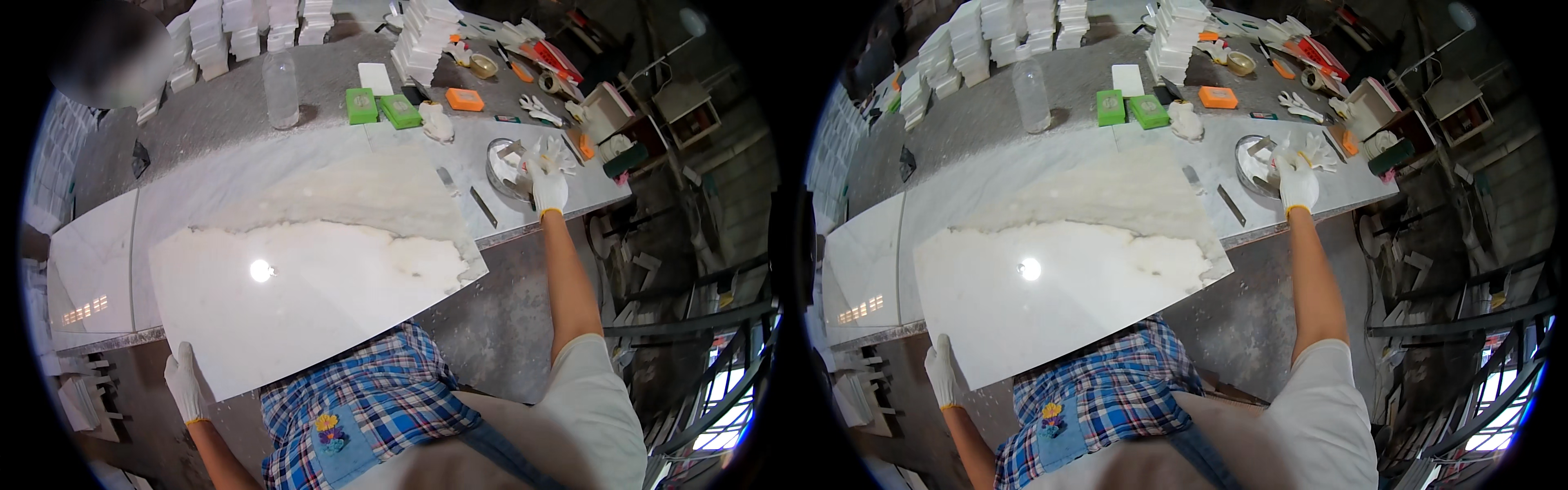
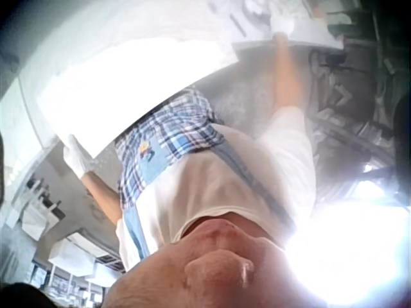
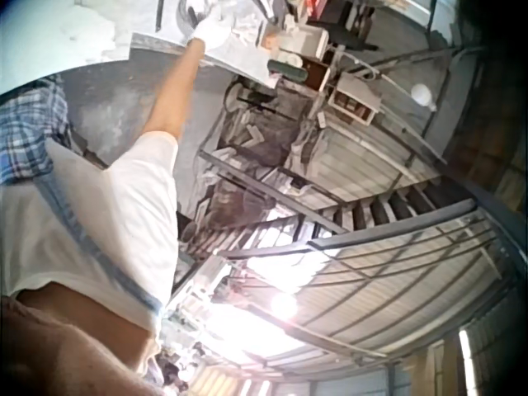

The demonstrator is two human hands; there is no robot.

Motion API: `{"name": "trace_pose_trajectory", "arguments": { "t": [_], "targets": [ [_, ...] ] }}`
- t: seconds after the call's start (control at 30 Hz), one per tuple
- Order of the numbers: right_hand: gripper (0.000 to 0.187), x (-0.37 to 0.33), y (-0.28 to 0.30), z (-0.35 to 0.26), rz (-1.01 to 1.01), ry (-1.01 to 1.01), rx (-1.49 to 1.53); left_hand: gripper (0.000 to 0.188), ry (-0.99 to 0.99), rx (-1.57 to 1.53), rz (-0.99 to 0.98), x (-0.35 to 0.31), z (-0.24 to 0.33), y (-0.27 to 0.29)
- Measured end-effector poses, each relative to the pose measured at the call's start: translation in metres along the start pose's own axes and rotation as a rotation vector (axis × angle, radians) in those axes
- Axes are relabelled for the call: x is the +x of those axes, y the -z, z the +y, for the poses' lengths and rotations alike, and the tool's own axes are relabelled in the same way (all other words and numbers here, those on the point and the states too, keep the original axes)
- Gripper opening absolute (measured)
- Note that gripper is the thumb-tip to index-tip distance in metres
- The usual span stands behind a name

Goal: The person uses a metal scraper to remove a white residue from the surface of a large white tile. They hold the tile steady with one hand while scraping with the other, working methodically across the surface to clear the material.

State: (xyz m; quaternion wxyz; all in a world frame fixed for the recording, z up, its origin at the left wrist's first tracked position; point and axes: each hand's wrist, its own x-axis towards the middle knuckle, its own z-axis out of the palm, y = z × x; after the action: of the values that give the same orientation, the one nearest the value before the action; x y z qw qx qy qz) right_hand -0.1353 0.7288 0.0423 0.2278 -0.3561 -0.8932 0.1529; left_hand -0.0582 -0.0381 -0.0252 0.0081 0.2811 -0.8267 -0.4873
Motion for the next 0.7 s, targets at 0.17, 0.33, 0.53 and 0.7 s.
{"name": "trace_pose_trajectory", "arguments": {
  "t": [0.17,0.33,0.53,0.7],
  "targets": [
    [0.061,0.031,-0.016,0.025,-0.075,-0.019,-0.134,0.035,0.036,-0.040,-0.009,0.003,-0.007,0.004],
    [0.058,0.037,-0.016,0.012,-0.184,-0.018,-0.341,0.035,0.045,-0.111,0.005,-0.001,-0.006,0.001],
    [0.051,0.045,-0.016,0.004,-0.043,-0.004,-0.404,0.034,0.052,-0.103,0.009,-0.004,0.002,-0.001],
    [0.052,0.072,-0.035,0.017,0.045,0.365,-0.627,0.035,0.029,-0.155,-0.004,-0.007,0.003,-0.001]
  ]
}}
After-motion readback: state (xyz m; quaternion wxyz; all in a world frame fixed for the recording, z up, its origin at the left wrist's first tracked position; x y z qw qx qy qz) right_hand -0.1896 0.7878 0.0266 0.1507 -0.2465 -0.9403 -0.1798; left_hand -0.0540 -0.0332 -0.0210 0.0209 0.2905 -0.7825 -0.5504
